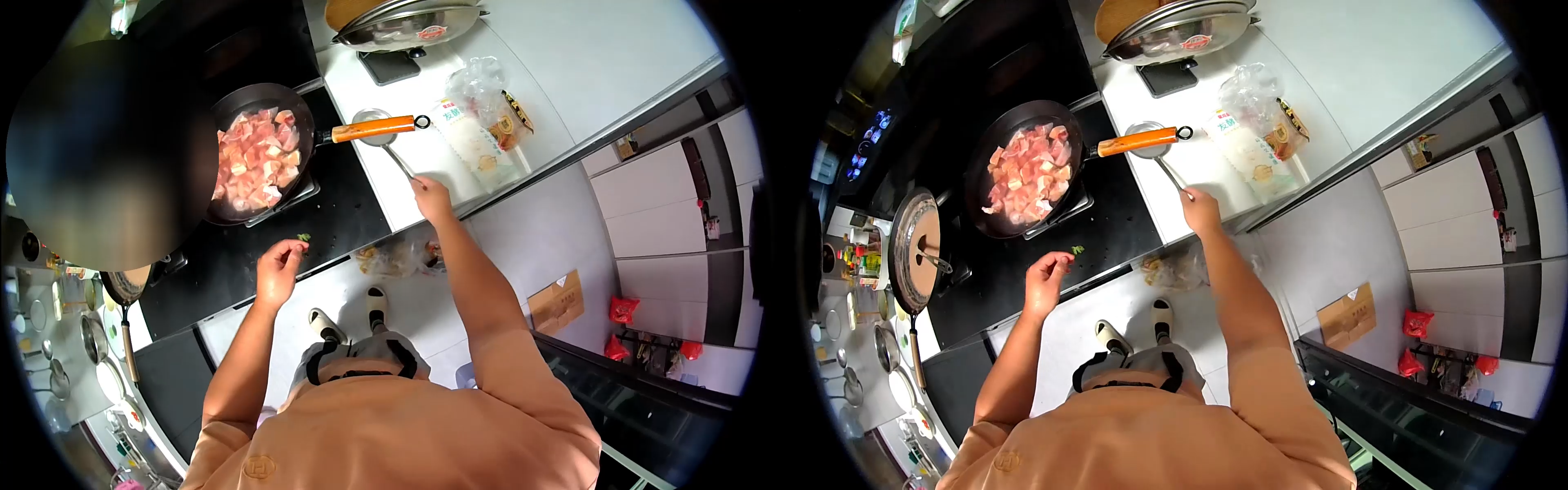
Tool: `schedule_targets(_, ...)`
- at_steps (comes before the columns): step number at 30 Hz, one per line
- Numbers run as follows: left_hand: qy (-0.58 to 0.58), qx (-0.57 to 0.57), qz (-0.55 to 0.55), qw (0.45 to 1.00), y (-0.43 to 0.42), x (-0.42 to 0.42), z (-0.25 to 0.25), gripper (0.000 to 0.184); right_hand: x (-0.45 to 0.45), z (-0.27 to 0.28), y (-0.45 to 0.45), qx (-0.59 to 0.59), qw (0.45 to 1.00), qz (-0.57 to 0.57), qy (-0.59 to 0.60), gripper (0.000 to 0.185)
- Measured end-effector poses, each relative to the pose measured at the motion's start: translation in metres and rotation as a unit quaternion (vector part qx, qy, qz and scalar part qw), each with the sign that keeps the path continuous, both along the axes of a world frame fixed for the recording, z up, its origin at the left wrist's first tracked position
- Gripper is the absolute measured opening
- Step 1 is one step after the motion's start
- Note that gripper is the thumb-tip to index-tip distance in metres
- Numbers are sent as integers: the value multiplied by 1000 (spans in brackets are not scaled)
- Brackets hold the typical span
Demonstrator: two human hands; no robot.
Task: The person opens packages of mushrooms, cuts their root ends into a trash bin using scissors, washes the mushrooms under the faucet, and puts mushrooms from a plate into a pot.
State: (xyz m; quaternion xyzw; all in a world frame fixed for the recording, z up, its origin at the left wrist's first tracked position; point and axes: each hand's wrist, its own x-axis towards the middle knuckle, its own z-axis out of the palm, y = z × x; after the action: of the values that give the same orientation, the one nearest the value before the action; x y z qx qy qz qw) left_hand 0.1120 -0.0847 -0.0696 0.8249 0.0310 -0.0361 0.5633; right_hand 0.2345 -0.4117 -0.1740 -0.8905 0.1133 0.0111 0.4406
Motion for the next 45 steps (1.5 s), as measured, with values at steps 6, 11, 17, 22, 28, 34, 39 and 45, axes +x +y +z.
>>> schedule_targets(6, -7, 7, 54, 998, 25, -17, 4, 16, -34, 16, 29, -120, 946, 23, -300, 27)
schedule_targets(11, -24, 11, 124, 992, 71, -52, 33, 15, -64, 68, 134, -10, 936, 240, -258, 27)
schedule_targets(17, -40, 68, 310, 947, 172, -200, 55, 18, -137, 133, 318, 151, 799, 528, -245, 13)
schedule_targets(22, -41, 66, 511, 856, 234, -368, 65, 20, -261, 173, 462, 207, 700, 673, -121, 38)
schedule_targets(28, -41, 24, 683, 729, 280, -576, 27, 21, -423, 175, 601, 173, 570, 797, -100, 38)
schedule_targets(34, -102, 25, 781, 615, 296, -713, 39, 19, -548, 176, 685, 173, 513, 837, -75, 28)
schedule_targets(39, -107, -21, 805, 583, 335, -737, 41, 20, -580, 175, 745, 129, 518, 845, -29, 23)
schedule_targets(45, -121, 27, 785, 607, 438, -735, 44, 21, -586, 141, 839, 171, 524, 824, -132, 31)
